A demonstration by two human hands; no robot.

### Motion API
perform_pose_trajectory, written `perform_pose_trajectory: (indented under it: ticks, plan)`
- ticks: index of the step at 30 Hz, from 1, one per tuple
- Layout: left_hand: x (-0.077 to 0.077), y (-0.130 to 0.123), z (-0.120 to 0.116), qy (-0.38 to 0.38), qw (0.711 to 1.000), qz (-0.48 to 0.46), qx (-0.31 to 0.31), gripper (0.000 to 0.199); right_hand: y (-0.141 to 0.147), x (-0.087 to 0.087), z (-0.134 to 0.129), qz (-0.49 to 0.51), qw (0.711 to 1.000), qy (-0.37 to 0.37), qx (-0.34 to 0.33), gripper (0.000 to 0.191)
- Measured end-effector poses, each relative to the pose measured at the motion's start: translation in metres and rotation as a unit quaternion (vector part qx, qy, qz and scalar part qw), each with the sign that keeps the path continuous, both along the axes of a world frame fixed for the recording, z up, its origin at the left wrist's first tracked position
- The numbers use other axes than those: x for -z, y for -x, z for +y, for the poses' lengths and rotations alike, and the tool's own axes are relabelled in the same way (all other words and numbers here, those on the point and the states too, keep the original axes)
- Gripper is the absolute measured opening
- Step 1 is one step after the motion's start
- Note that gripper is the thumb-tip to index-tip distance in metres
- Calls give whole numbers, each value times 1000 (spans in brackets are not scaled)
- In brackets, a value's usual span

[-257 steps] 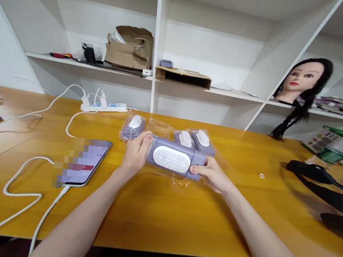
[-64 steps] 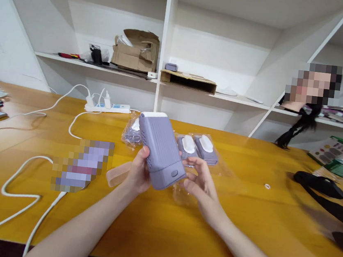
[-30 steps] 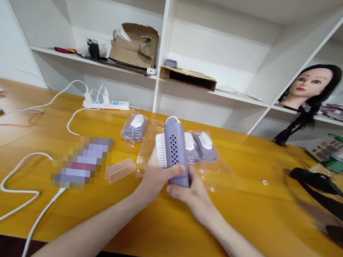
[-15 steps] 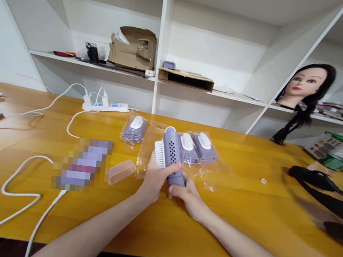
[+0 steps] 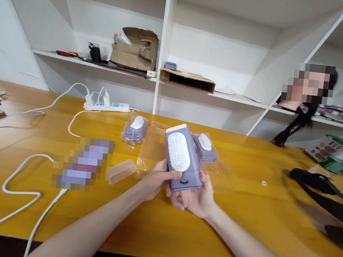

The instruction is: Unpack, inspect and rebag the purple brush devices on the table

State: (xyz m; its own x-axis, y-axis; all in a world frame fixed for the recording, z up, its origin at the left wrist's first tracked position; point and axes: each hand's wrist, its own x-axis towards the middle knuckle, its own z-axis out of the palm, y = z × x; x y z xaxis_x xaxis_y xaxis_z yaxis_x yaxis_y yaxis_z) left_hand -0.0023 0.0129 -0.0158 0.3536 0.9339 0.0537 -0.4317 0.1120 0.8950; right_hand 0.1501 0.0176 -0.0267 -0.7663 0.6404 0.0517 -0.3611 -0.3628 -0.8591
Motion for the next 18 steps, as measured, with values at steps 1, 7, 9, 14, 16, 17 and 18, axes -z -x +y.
perform_pose_trajectory:
  ticks: [1,7,9,14,16,17,18]
  plan:
    - [1,0,0,2,1000,3,-19,38,0,0,0,-15,1000,4,5,71]
    - [-3,0,-1,-30,994,22,-101,44,-7,-11,3,-89,986,-30,138,45]
    - [-3,-1,-1,-25,992,36,-119,46,-10,-14,4,-127,980,-50,144,42]
    - [-1,-1,0,-37,992,3,-122,52,-15,-12,7,-161,978,-47,121,38]
    - [-1,-1,-1,-40,994,-12,-104,55,-15,-10,7,-157,982,-36,100,38]
    - [-1,0,-1,-42,994,-19,-97,57,-15,-10,7,-161,983,-33,84,39]
    - [-2,0,-2,-45,994,-24,-94,58,-14,-10,6,-171,982,-32,70,40]
